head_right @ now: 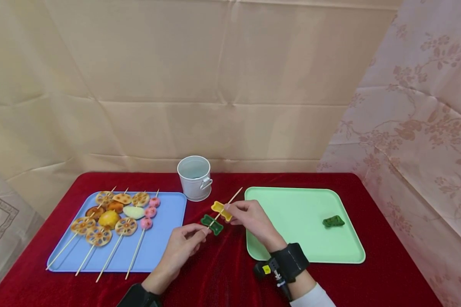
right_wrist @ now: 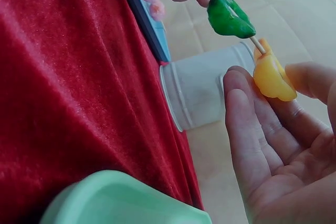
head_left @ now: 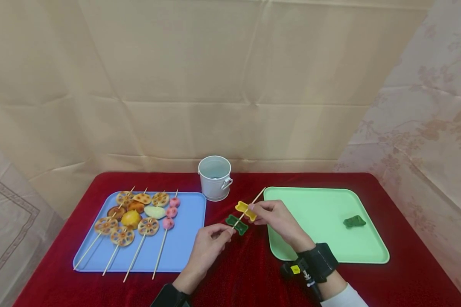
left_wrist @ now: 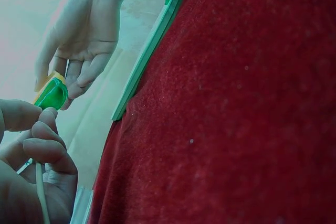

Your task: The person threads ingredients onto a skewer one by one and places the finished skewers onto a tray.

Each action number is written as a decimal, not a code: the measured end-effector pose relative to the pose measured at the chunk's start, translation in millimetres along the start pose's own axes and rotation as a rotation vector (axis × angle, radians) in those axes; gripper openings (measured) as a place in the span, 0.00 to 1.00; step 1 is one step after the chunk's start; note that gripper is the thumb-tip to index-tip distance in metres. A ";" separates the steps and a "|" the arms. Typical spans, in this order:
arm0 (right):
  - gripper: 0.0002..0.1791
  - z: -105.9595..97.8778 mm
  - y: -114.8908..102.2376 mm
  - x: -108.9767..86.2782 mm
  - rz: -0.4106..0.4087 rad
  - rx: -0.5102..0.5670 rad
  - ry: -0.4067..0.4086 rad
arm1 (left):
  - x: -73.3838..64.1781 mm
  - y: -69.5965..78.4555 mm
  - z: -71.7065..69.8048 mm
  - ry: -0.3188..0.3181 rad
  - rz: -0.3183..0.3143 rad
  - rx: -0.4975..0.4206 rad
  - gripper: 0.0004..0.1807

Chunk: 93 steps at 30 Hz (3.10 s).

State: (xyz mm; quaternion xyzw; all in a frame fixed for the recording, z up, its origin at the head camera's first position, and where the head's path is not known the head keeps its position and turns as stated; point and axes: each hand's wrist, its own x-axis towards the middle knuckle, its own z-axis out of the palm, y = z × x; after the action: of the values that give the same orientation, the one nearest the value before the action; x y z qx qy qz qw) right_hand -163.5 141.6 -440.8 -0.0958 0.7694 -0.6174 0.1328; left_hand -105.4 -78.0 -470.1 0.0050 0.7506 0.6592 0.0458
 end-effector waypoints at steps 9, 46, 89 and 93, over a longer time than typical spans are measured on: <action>0.19 4.2 2.2 2.2 -0.015 -0.026 -0.029 | -0.4 1.4 -0.7 0.006 -0.011 -0.009 0.08; 0.22 -54.9 -10.3 -9.8 -0.097 -0.153 0.208 | -0.4 1.1 -2.1 -0.011 -0.038 -0.069 0.11; 0.09 -235.7 52.5 -82.5 0.021 -1.027 0.143 | 5.8 -2.3 -10.6 0.033 -0.034 -0.061 0.11; 0.08 -235.4 58.3 -81.3 0.027 -1.037 0.146 | 5.4 -2.4 -10.5 0.033 -0.026 -0.069 0.10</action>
State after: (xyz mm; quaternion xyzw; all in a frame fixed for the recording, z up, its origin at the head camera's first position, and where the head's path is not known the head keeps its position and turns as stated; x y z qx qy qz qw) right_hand -161.5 397.4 -443.1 -0.0959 0.9824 -0.1586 0.0218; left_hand -111.4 -88.4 -471.5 -0.0172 0.7280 0.6840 0.0422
